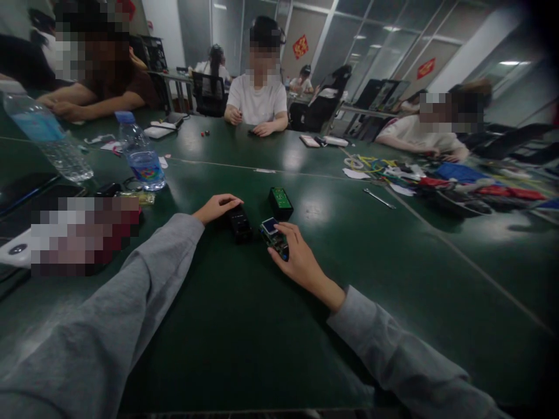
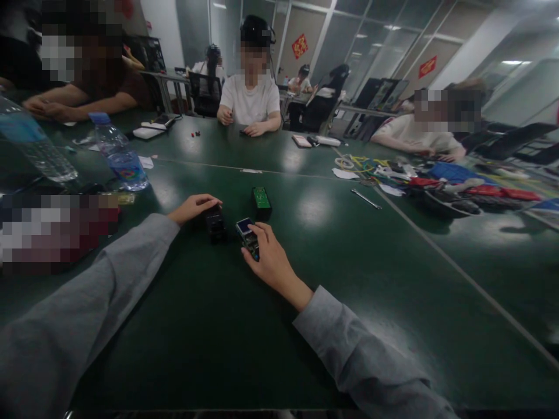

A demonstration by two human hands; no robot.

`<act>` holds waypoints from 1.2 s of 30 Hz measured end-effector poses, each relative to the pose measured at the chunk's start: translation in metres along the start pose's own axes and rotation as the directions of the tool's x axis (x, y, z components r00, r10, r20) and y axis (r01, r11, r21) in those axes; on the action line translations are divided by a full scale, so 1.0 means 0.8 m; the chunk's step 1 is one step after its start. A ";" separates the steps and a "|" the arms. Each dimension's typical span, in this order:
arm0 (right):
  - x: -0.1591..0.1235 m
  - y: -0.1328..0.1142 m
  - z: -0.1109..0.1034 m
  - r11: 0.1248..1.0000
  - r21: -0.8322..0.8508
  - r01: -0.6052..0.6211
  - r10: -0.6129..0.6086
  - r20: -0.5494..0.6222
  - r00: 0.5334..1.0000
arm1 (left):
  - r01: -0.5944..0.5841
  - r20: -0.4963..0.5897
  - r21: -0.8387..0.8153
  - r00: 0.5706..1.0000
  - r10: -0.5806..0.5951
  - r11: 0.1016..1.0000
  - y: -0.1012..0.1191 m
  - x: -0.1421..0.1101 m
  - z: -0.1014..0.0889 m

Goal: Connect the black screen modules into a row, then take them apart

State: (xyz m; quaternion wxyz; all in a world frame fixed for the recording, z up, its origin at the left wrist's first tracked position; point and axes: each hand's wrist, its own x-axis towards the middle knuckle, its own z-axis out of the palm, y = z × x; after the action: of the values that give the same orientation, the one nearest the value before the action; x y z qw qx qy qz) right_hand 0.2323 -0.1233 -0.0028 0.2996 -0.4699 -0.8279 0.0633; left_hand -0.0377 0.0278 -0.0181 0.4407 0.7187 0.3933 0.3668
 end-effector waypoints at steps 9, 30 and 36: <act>0.002 0.010 0.005 0.996 0.014 -0.086 0.087 -0.028 0.996 | 0.025 -0.032 0.032 0.999 -0.024 0.999 -0.001 0.000 0.001; -0.004 0.005 -0.002 0.985 0.162 -0.064 0.069 -0.025 0.997 | 0.101 0.016 -0.013 0.995 -0.101 0.995 0.011 -0.004 -0.006; -0.003 0.007 0.002 0.983 0.161 -0.085 0.089 -0.016 0.996 | 0.104 -0.059 -0.085 0.992 -0.110 0.991 0.012 -0.004 -0.003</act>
State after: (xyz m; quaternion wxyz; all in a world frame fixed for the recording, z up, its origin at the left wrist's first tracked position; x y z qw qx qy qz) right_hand 0.2362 -0.1221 -0.0074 0.3427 -0.4807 -0.7953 0.1375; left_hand -0.0390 0.0227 -0.0090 0.4760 0.6659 0.4298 0.3812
